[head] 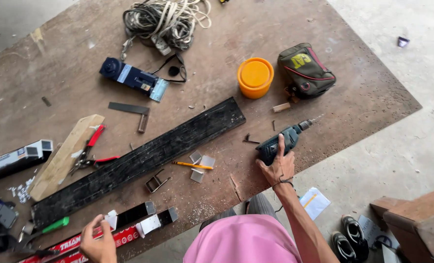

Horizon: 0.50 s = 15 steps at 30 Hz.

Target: Drilling holes and riveting metal brackets onto aluminum profiles at a workbench

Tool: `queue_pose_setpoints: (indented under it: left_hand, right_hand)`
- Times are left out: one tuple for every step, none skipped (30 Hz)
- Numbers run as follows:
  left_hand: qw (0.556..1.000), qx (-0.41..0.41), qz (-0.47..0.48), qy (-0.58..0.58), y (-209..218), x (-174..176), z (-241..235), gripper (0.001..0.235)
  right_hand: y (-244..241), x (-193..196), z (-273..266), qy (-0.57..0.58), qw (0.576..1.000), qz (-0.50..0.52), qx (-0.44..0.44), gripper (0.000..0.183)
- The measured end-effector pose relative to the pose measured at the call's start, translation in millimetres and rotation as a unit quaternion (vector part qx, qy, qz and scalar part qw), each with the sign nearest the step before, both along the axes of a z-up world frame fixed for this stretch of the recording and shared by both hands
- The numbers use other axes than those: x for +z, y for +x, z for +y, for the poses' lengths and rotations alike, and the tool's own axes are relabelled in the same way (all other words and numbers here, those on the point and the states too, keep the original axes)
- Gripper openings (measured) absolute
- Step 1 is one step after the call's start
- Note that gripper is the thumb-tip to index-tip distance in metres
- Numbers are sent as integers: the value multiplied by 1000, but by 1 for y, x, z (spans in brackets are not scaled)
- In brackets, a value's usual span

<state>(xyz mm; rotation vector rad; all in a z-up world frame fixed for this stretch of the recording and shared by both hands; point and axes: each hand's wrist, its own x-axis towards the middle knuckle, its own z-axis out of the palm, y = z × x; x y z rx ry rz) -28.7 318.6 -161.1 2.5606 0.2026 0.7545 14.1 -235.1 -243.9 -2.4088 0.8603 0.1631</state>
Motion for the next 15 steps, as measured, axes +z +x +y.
queue_pose_setpoints:
  left_hand:
    - [998, 45, 28, -45, -9, -7, 1, 21]
    - [991, 90, 51, -90, -14, -15, 3, 26]
    - [990, 97, 44, -88, -10, -12, 4, 26]
    - [958, 174, 47, -224, -7, -10, 4, 53]
    - [901, 243, 50, -357, -4, -7, 3, 87]
    - [901, 242, 49, -356, -1, -5, 19, 87]
    - [866, 289, 27, -408, 1, -3, 33, 98]
    - [826, 326, 10, -460, 12, -3, 45, 111]
    - [828, 319, 14, -460, 11, 2, 52, 111]
    - [884, 242, 31, -398, 9, 2, 54, 72]
    - [928, 161, 45, -332, 9, 2, 55, 42]
    - [928, 148, 53, -339, 11, 1, 39, 42]
    - [939, 101, 80, -318, 14, 0, 22, 36]
    - [948, 55, 108, -296, 12, -2, 6, 31]
    - [945, 42, 119, -302, 11, 4, -18, 31]
  right_hand:
    - [-2, 1, 1, 4, 1000, -11, -12, 125]
    - [2, 1, 1, 8, 999, -27, -24, 120]
    - [4, -2, 4, 11, 999, -33, -16, 120]
    - [2, -6, 4, -8, 999, -30, -15, 121]
    - [-1, -9, 3, -28, 999, -27, -15, 122]
    - [0, -7, 4, -26, 999, -27, -15, 122]
    - [0, -6, 4, -20, 999, -32, -15, 123]
    - [0, -4, -1, -15, 999, -35, -23, 125]
    - [2, -5, 2, -16, 999, -35, -32, 125]
    - [-2, -5, -1, 22, 997, -77, -21, 125]
    - [-6, -5, -6, 58, 991, -120, -11, 125]
    - [-15, -3, -8, 48, 991, -119, -24, 125]
    - [-22, -1, -11, 60, 985, -164, -15, 122]
    - [-34, 0, -13, 70, 976, -205, -6, 119]
    - [-54, 10, -14, 59, 978, -200, -18, 119]
